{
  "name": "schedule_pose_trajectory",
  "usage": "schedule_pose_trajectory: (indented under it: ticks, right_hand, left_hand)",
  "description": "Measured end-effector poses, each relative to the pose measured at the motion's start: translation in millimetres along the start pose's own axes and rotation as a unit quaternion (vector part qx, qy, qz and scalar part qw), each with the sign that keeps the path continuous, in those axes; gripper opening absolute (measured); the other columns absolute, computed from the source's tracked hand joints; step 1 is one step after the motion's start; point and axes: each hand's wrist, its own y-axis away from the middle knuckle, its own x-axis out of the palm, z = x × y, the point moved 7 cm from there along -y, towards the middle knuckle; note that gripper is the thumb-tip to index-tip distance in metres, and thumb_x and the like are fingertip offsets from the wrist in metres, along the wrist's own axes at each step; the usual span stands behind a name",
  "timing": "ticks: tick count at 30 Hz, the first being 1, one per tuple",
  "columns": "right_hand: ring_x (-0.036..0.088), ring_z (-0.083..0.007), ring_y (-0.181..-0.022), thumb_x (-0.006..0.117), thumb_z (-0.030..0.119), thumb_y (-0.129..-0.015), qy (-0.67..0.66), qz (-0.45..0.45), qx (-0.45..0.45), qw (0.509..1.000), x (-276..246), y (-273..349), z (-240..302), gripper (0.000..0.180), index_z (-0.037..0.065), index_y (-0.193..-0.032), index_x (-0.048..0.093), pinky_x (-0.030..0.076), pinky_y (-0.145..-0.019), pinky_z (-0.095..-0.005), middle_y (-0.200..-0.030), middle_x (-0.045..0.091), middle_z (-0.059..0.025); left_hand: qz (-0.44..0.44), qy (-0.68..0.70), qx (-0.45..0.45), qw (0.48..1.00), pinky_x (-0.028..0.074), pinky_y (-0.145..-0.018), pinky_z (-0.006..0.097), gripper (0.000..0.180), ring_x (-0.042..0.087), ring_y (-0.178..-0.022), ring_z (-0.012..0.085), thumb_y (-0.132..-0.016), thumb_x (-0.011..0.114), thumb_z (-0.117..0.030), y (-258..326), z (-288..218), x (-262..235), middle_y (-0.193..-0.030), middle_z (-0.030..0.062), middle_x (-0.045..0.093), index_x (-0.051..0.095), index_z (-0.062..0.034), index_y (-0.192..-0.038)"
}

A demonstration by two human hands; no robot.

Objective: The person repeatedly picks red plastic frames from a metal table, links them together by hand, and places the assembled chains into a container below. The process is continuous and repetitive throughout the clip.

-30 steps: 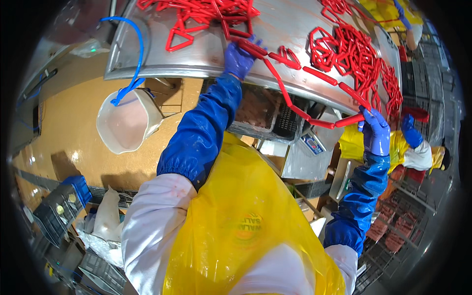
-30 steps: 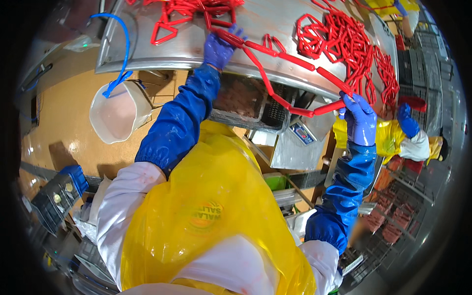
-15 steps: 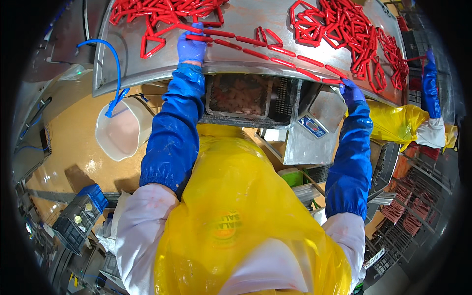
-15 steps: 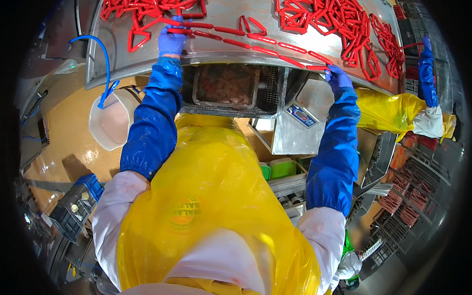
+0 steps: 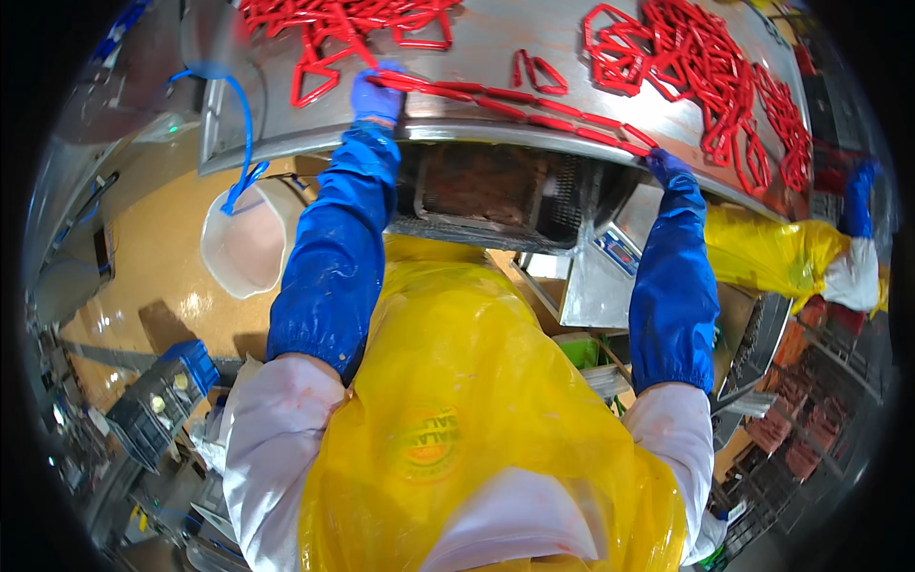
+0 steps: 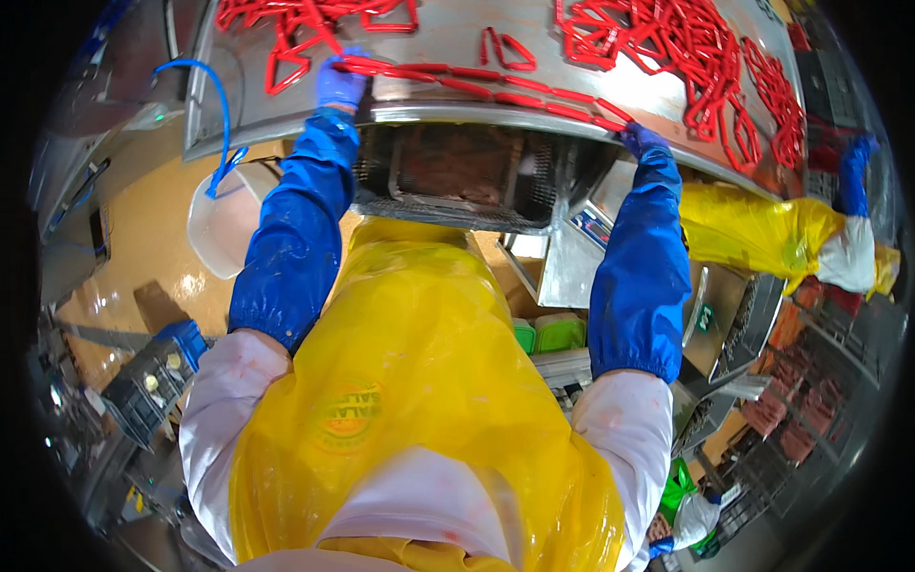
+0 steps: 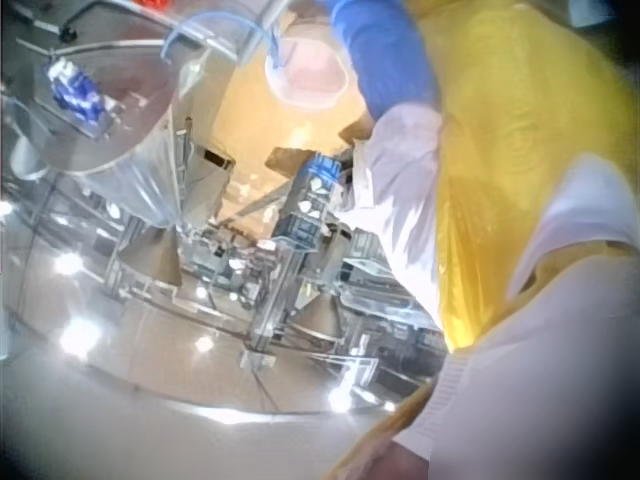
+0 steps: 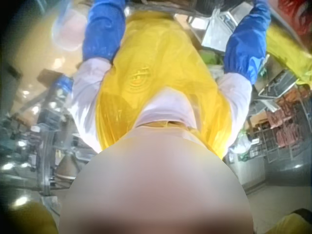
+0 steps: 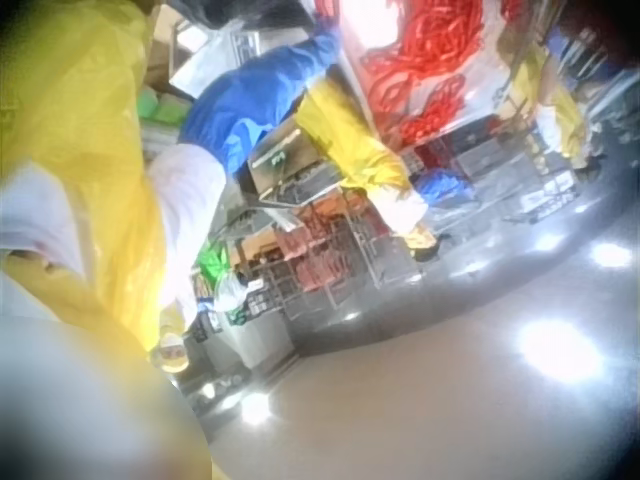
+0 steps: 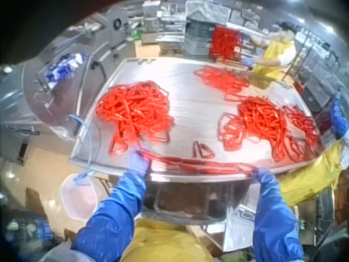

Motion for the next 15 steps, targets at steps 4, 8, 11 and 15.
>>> schedule_pose_trajectory:
  ticks: [4, 8, 11, 15]
  right_hand:
    - [0.070, -0.0256, -0.094, 0.065, 0.010, -0.091, -0.077, -0.004, -0.084, 0.994, 95.9, 5.0, 212.4, 0.031, 0.006, -0.122, 0.066, 0.056, -0.084, -0.0359, -0.103, 0.072, -0.0140]
    - [0.061, -0.0378, -0.117, 0.059, 0.039, -0.099, -0.033, 0.089, -0.293, 0.951, 263.7, 86.1, 424.9, 0.052, 0.010, -0.141, 0.051, 0.046, -0.102, -0.0445, -0.125, 0.064, -0.0207]
    - [0.064, -0.0412, -0.107, 0.054, 0.047, -0.100, 0.042, 0.226, -0.217, 0.949, 319.1, 91.0, 456.6, 0.047, 0.010, -0.128, 0.058, 0.049, -0.092, -0.0483, -0.110, 0.068, -0.0229]
    - [0.067, -0.0407, -0.093, 0.050, 0.048, -0.101, -0.038, 0.175, -0.285, 0.942, 314.1, 100.4, 473.2, 0.045, 0.011, -0.126, 0.061, 0.052, -0.080, -0.0474, -0.096, 0.070, -0.0203]
  left_hand:
    - [-0.091, -0.094, 0.016, 0.991, 0.050, -0.097, 0.051, 0.023, 0.063, -0.098, 0.0379, -0.093, 0.052, -0.020, 41.5, 4.5, 21.0, -0.098, 0.0189, 0.065, 0.058, 0.0015, -0.098]
    - [-0.079, -0.244, -0.025, 0.966, 0.054, -0.092, 0.047, 0.027, 0.064, -0.094, 0.0347, -0.101, 0.049, -0.023, 61.0, 30.5, 56.6, -0.096, 0.0178, 0.063, 0.058, 0.0022, -0.100]
    - [-0.100, -0.331, 0.018, 0.938, 0.057, -0.088, 0.044, 0.028, 0.066, -0.093, 0.0309, -0.103, 0.048, -0.025, 76.6, 6.8, 49.3, -0.094, 0.0169, 0.064, 0.058, 0.0012, -0.101]
    - [-0.094, -0.394, -0.091, 0.910, 0.058, -0.084, 0.040, 0.025, 0.067, -0.086, 0.0247, -0.103, 0.047, -0.024, 83.8, 5.7, 43.9, -0.091, 0.0117, 0.066, 0.060, -0.0027, -0.104]
